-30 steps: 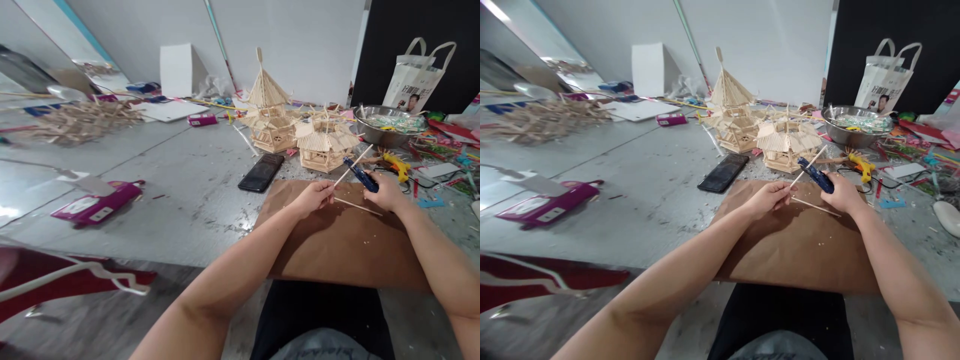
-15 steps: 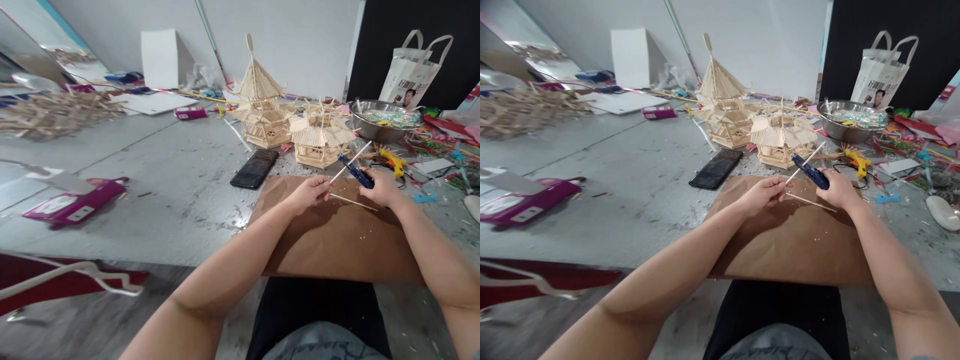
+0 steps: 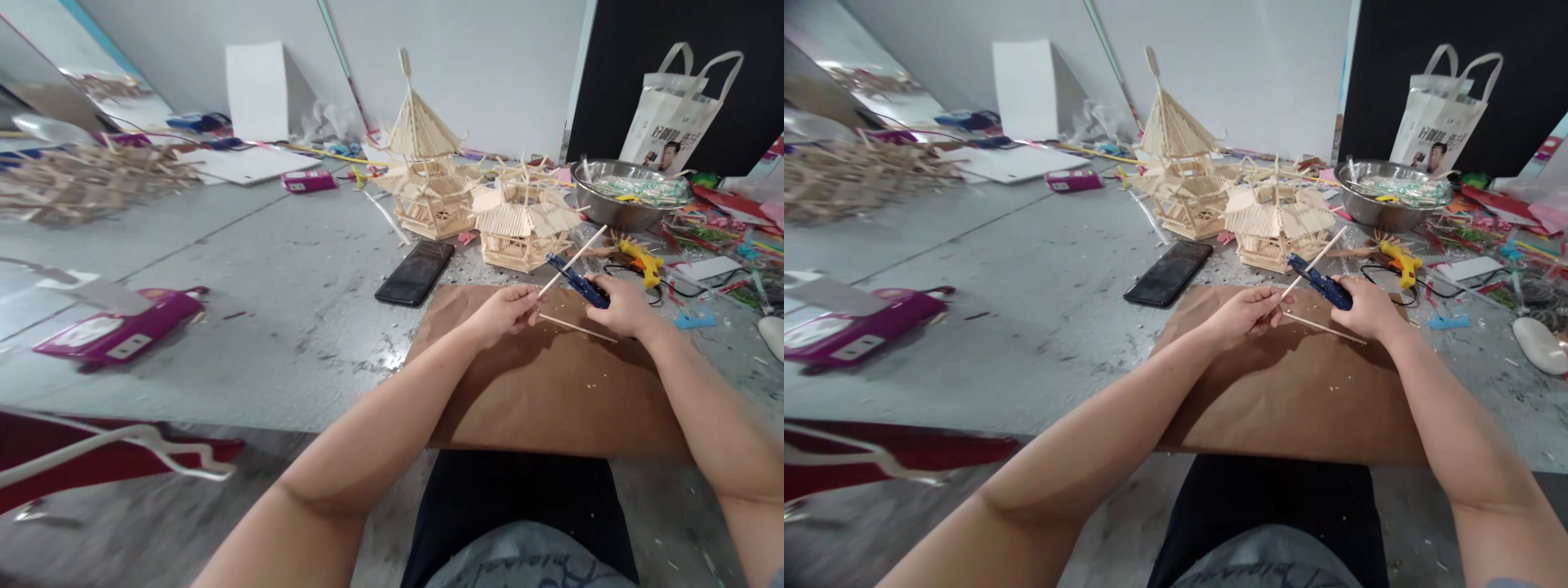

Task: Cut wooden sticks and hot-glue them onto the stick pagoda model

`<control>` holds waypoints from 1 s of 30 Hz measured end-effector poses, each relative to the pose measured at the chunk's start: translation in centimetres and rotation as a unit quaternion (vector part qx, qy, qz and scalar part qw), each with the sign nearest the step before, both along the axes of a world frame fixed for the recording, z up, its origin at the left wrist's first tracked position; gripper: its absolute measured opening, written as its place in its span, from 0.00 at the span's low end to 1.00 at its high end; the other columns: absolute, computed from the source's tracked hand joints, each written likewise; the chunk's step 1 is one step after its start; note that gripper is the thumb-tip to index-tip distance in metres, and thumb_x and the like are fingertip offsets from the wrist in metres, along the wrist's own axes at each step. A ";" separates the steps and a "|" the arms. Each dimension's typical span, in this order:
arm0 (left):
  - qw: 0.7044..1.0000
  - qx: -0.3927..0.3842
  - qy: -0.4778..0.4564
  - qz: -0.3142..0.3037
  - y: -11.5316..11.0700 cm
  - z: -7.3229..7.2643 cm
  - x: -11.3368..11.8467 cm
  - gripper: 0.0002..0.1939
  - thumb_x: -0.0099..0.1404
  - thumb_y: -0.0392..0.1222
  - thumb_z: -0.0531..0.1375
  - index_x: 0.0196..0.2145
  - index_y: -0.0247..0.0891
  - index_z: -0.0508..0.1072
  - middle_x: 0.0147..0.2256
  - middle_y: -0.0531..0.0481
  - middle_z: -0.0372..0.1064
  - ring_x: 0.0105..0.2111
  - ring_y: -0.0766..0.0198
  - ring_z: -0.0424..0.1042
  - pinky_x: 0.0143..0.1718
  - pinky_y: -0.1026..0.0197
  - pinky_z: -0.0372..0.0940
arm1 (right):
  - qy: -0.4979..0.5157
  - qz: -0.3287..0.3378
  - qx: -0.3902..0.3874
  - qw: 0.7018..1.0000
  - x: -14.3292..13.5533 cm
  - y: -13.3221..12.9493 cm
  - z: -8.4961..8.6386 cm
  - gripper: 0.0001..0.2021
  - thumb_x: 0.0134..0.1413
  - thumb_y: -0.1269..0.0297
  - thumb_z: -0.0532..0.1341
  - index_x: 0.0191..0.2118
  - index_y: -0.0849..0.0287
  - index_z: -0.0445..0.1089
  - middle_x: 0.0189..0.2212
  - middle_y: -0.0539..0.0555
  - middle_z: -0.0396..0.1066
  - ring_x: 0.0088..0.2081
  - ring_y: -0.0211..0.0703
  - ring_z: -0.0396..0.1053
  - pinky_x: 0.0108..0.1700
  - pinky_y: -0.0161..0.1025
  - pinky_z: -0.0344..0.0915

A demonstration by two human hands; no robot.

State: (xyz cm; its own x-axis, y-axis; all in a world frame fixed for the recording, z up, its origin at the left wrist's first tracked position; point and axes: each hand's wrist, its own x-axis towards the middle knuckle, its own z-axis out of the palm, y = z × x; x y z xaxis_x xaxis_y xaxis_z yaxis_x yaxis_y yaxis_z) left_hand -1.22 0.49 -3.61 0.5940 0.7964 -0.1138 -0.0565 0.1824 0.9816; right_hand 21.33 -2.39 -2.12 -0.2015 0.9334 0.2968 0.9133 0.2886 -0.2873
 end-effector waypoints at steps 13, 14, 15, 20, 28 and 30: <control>0.992 0.053 -0.054 0.105 0.0 0.1 0.2 0.08 0.64 0.42 0.54 0.30 0.35 0.62 0.15 0.61 0.54 0.11 0.78 0.50 0.13 0.72 0.43 | -0.067 -0.019 -0.016 0.997 0.7 0.7 -1.2 0.30 0.46 0.59 0.58 0.57 0.63 0.60 0.53 0.63 0.64 0.51 0.56 0.65 0.51 0.49 0.62; 0.990 0.055 -0.064 0.110 0.0 0.0 0.2 0.07 0.64 0.42 0.54 0.31 0.36 0.62 0.15 0.62 0.54 0.11 0.78 0.50 0.13 0.72 0.43 | -0.085 -0.020 -0.026 0.996 0.6 0.7 -1.2 0.31 0.47 0.56 0.58 0.58 0.63 0.59 0.54 0.64 0.63 0.51 0.57 0.65 0.51 0.49 0.62; 0.989 0.056 -0.072 0.114 0.0 0.0 0.2 0.07 0.64 0.42 0.54 0.32 0.36 0.62 0.15 0.62 0.54 0.11 0.78 0.50 0.13 0.72 0.44 | -0.103 -0.018 -0.035 0.994 0.5 0.7 -1.3 0.32 0.47 0.54 0.58 0.58 0.64 0.59 0.54 0.65 0.63 0.51 0.58 0.65 0.52 0.50 0.62; 0.986 0.065 -0.081 0.129 -0.2 -0.1 0.4 0.08 0.62 0.43 0.56 0.34 0.36 0.64 0.18 0.61 0.59 0.12 0.77 0.55 0.14 0.71 0.49 | -0.152 0.000 -0.050 0.987 0.5 1.0 -2.3 0.38 0.47 0.45 0.58 0.57 0.69 0.60 0.53 0.71 0.63 0.53 0.60 0.63 0.53 0.52 0.59; 0.984 0.108 -0.041 0.136 -0.8 0.2 1.0 0.07 0.63 0.43 0.55 0.33 0.35 0.64 0.22 0.57 0.66 0.14 0.77 0.57 0.16 0.71 0.50 | 0.054 0.053 -0.034 0.997 -0.4 1.2 -1.2 0.23 0.54 0.50 0.54 0.50 0.60 0.68 0.50 0.63 0.68 0.53 0.50 0.65 0.54 0.50 0.59; 0.984 0.117 -0.033 0.130 -0.9 0.8 1.4 0.07 0.63 0.42 0.54 0.33 0.35 0.64 0.22 0.57 0.65 0.14 0.76 0.57 0.16 0.71 0.51 | 0.180 0.059 -0.041 0.981 -1.6 1.2 0.5 0.21 0.55 0.52 0.54 0.47 0.60 0.69 0.45 0.60 0.71 0.46 0.46 0.69 0.49 0.45 0.64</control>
